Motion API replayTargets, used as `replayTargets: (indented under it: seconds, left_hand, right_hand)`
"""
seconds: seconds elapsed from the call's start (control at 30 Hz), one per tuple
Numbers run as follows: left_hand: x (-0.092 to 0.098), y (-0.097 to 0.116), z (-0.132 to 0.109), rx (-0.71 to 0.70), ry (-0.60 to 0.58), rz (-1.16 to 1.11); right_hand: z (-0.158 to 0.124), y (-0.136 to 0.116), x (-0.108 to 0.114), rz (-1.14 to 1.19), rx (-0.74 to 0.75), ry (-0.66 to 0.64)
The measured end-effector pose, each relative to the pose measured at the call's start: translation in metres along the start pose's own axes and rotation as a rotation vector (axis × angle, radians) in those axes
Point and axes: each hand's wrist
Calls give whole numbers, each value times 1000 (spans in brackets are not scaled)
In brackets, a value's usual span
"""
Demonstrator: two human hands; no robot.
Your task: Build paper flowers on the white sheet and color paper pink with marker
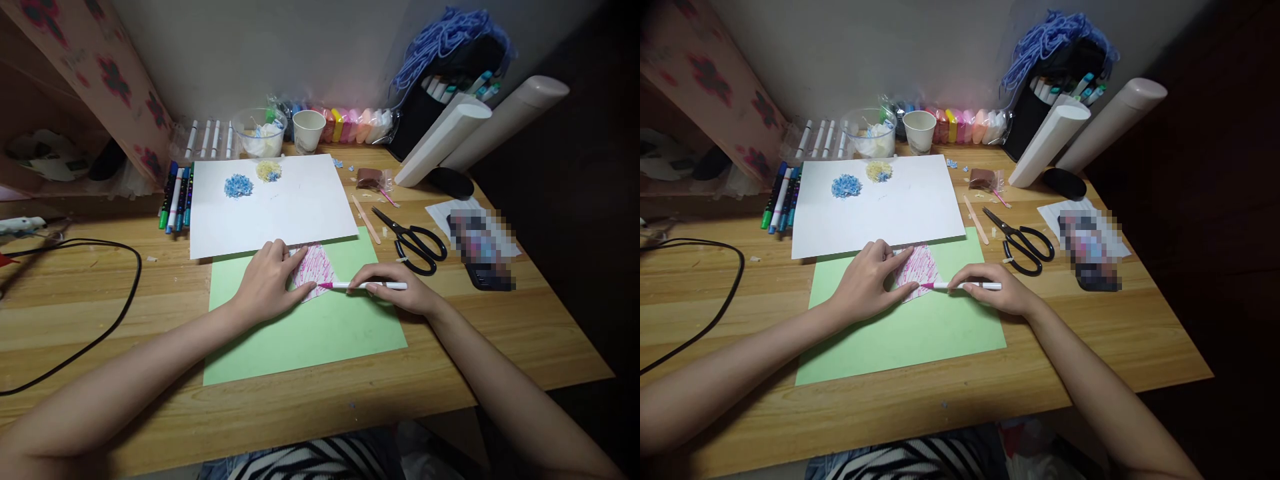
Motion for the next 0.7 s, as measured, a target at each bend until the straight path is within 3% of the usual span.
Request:
replayTargets:
  seconds: [0.53, 0.7]
  left_hand:
    - [0, 0, 0, -7, -3, 16]
    - [0, 1, -1, -21, 10, 21]
  right_hand:
    - [-2, 7, 4, 2, 17, 98]
    - [-2, 3, 2, 38, 52, -64]
Point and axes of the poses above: each hand's wrist, its own z-axis towards the middle knuckle, its own x-axis out of the back of the hand, y = z × x, and after that the axes turned 4 degrees about -x, right-handed
